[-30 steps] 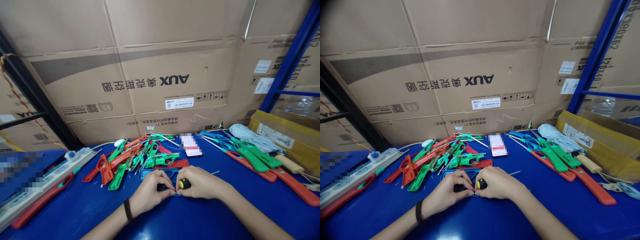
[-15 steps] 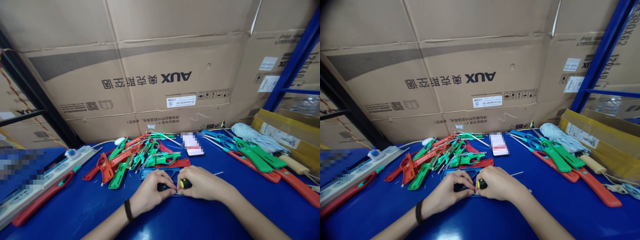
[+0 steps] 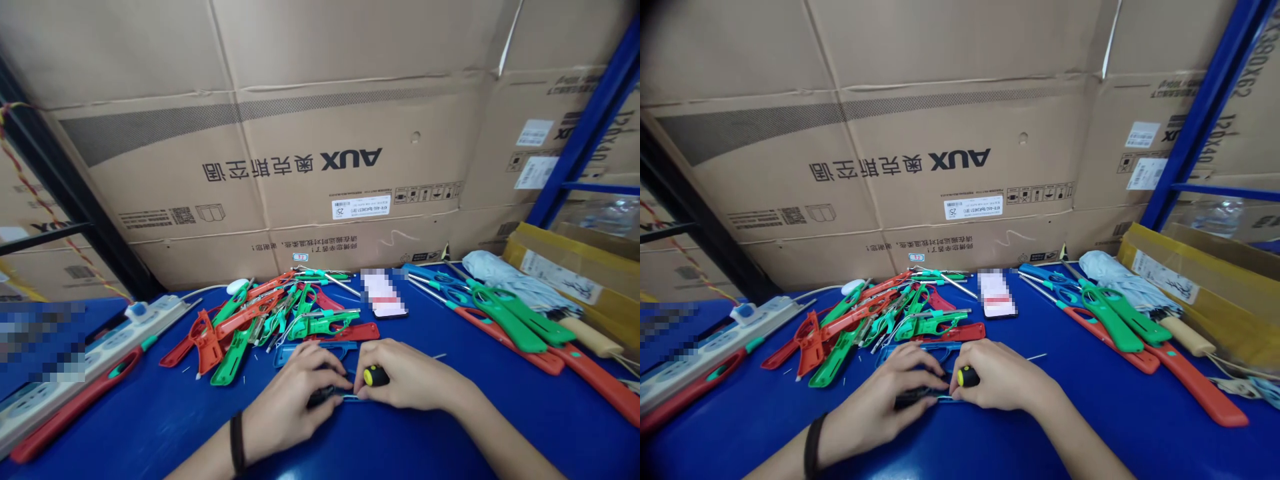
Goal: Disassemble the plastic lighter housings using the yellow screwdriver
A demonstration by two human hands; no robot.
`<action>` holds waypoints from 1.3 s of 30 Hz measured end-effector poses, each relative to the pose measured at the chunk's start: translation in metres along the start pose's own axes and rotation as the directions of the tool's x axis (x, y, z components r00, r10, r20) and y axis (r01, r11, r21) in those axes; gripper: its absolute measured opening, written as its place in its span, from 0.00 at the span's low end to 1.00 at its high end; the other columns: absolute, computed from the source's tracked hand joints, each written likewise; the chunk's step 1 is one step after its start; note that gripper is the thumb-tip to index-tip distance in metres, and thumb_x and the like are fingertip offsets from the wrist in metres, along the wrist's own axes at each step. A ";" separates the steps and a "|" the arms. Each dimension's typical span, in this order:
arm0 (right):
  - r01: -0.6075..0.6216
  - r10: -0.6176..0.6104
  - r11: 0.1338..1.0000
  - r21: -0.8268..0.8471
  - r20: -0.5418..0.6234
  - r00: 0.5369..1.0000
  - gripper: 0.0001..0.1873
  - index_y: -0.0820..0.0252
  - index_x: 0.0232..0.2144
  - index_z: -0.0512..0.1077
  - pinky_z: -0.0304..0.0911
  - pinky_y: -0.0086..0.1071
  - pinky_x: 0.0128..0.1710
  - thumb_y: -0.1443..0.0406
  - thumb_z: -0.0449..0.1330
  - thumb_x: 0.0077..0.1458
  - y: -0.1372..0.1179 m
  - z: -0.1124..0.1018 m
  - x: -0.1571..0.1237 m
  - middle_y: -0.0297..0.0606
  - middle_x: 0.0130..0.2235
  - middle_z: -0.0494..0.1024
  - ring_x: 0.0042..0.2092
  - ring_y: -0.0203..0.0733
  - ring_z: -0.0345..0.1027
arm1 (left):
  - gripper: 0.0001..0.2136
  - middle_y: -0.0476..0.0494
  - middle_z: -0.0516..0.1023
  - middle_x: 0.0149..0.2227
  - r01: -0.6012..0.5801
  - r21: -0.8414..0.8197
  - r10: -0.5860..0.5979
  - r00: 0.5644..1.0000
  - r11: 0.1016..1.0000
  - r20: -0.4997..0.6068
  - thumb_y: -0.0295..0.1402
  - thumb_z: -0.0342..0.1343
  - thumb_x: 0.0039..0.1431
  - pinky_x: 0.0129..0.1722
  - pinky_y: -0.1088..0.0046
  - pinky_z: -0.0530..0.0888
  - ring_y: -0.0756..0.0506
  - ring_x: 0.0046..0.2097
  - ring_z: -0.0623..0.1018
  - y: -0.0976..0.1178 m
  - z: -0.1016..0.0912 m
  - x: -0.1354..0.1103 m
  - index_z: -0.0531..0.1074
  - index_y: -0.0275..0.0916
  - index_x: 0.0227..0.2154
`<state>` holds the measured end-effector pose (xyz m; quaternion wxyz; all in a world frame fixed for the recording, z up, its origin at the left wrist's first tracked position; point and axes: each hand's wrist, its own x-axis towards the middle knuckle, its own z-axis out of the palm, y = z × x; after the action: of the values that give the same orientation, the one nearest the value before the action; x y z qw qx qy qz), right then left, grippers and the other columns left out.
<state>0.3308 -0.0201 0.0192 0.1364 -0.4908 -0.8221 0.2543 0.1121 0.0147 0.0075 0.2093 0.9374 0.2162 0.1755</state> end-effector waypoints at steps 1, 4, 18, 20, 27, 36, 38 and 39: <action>-0.001 0.001 1.000 -0.004 -0.004 1.000 0.05 0.53 0.32 0.76 0.59 0.27 0.37 0.64 0.61 0.50 0.000 0.000 0.000 0.32 0.36 0.77 0.38 0.38 0.70 | 0.13 0.48 0.74 0.44 -0.072 0.074 0.072 0.997 0.995 0.005 0.25 0.53 0.59 0.54 0.61 0.64 0.46 0.46 0.73 0.000 0.000 -0.004 0.72 0.47 0.45; 0.004 -0.004 1.000 -0.009 -0.017 1.000 0.05 0.54 0.32 0.76 0.59 0.28 0.38 0.64 0.62 0.50 0.000 0.001 0.000 0.32 0.36 0.77 0.39 0.38 0.70 | 0.15 0.44 0.75 0.46 -0.247 0.284 0.246 0.968 0.926 0.039 0.24 0.46 0.64 0.52 0.64 0.67 0.46 0.46 0.74 -0.001 0.001 -0.012 0.68 0.42 0.51; 0.010 -0.011 1.000 -0.011 -0.030 1.000 0.07 0.54 0.33 0.78 0.61 0.27 0.37 0.64 0.61 0.50 0.000 0.000 0.001 0.34 0.36 0.78 0.38 0.39 0.71 | 0.15 0.42 0.79 0.38 -0.462 0.557 0.505 0.858 0.690 0.086 0.22 0.40 0.66 0.61 0.58 0.62 0.48 0.43 0.78 -0.006 0.005 -0.008 0.69 0.32 0.49; 0.011 -0.012 1.000 -0.015 -0.035 0.999 0.07 0.54 0.33 0.78 0.61 0.27 0.37 0.63 0.61 0.50 0.000 0.000 0.000 0.34 0.36 0.78 0.38 0.39 0.71 | 0.15 0.42 0.79 0.38 -0.465 0.556 0.511 0.855 0.689 0.083 0.22 0.41 0.66 0.61 0.58 0.61 0.48 0.43 0.78 -0.006 0.006 -0.009 0.69 0.32 0.49; 0.013 -0.013 1.000 -0.003 -0.033 0.999 0.06 0.54 0.32 0.78 0.61 0.27 0.38 0.65 0.61 0.50 0.000 0.000 0.001 0.34 0.36 0.79 0.38 0.39 0.72 | 0.13 0.43 0.79 0.40 -0.436 0.531 0.490 0.871 0.727 0.044 0.22 0.45 0.64 0.62 0.56 0.58 0.48 0.43 0.78 -0.009 0.013 -0.012 0.70 0.33 0.48; -0.014 0.014 1.000 -0.026 0.015 1.000 0.09 0.53 0.32 0.78 0.61 0.26 0.34 0.66 0.61 0.46 -0.001 -0.003 0.005 0.32 0.35 0.80 0.36 0.39 0.73 | 0.13 0.42 0.80 0.40 -0.495 0.483 0.520 0.849 0.723 0.093 0.23 0.44 0.64 0.60 0.60 0.63 0.48 0.44 0.78 -0.009 0.001 -0.006 0.70 0.34 0.47; -0.016 0.019 0.998 -0.058 0.038 0.999 0.09 0.52 0.31 0.78 0.61 0.26 0.34 0.66 0.61 0.44 -0.003 -0.005 0.007 0.31 0.35 0.80 0.37 0.39 0.73 | 0.12 0.44 0.80 0.39 -0.475 0.446 0.496 0.865 0.759 0.076 0.23 0.45 0.64 0.60 0.60 0.62 0.48 0.42 0.78 -0.007 0.000 -0.004 0.70 0.35 0.46; -0.014 0.018 0.997 -0.075 0.047 0.999 0.09 0.52 0.31 0.78 0.61 0.26 0.33 0.66 0.61 0.44 -0.004 -0.006 0.009 0.31 0.35 0.80 0.37 0.40 0.73 | 0.12 0.45 0.79 0.38 -0.448 0.422 0.467 0.882 0.788 0.065 0.23 0.45 0.64 0.60 0.59 0.62 0.48 0.41 0.78 -0.006 0.000 -0.003 0.71 0.36 0.45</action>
<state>0.3267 -0.0123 0.0259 0.0963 -0.4960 -0.8301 0.2360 0.1074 0.0180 0.0044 -0.0535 0.9802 0.0201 0.1896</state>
